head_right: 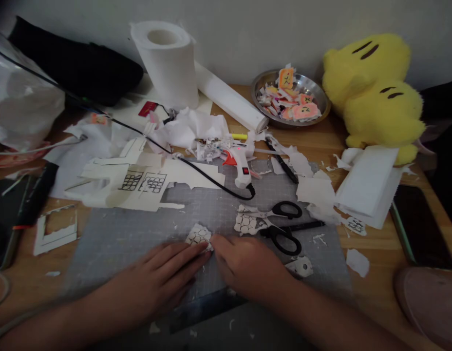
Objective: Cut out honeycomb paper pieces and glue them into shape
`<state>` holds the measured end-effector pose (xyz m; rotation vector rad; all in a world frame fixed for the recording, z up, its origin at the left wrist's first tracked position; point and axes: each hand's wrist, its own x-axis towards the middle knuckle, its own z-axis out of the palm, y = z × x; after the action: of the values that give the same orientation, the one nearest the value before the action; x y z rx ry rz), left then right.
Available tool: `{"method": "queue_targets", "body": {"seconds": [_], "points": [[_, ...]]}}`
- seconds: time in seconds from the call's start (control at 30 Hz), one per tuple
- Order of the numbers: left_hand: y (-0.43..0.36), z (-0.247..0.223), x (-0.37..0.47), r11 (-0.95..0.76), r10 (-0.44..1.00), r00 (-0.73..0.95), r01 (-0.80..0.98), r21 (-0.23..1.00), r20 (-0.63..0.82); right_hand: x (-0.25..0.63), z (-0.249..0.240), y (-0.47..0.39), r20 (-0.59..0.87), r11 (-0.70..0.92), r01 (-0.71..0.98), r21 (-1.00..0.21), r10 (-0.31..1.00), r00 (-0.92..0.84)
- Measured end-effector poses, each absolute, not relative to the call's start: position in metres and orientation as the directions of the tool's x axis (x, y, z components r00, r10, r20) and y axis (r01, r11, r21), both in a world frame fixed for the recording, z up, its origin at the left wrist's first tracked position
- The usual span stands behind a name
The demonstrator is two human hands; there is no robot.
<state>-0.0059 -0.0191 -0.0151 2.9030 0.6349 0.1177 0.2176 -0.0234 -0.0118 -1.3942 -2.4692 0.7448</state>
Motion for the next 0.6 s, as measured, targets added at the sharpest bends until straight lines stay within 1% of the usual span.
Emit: {"method": "queue_targets", "body": {"seconds": [0.1, 0.2, 0.3, 0.4, 0.47, 0.6], "points": [[-0.0194, -0.0141, -0.0059, -0.894, 0.423, 0.906, 0.410, 0.183, 0.035, 0.2191, -0.0124, -0.0257, -0.012, 0.510, 0.728, -0.459, 0.815, -0.579], [-0.0195, -0.0148, -0.0057, -0.888, 0.431, 0.902, 0.418, 0.190, 0.033, 0.2201, -0.0132, -0.0264, 0.022, 0.529, 0.717, -0.454, 0.811, -0.585], [-0.0191, -0.0161, -0.0058, -0.886, 0.435, 0.900, 0.421, 0.196, 0.033, 0.2199, -0.0134, -0.0254, 0.041, 0.498, 0.709, -0.500, 0.831, -0.554], [-0.0188, -0.0164, -0.0061, -0.886, 0.438, 0.898, 0.421, 0.195, 0.049, 0.2190, -0.0121, -0.0237, -0.001, 0.402, 0.691, -0.601, 0.864, -0.503], [-0.0186, -0.0160, -0.0061, -0.886, 0.438, 0.897, 0.419, 0.198, 0.062, 0.2187, -0.0113, -0.0229, -0.011, 0.363, 0.676, -0.642, 0.876, -0.482], [-0.0180, -0.0155, -0.0049, -0.888, 0.433, 0.900, 0.414, 0.198, 0.058, 0.2186, -0.0115, -0.0229, 0.028, 0.405, 0.670, -0.623, 0.867, -0.498]]}}
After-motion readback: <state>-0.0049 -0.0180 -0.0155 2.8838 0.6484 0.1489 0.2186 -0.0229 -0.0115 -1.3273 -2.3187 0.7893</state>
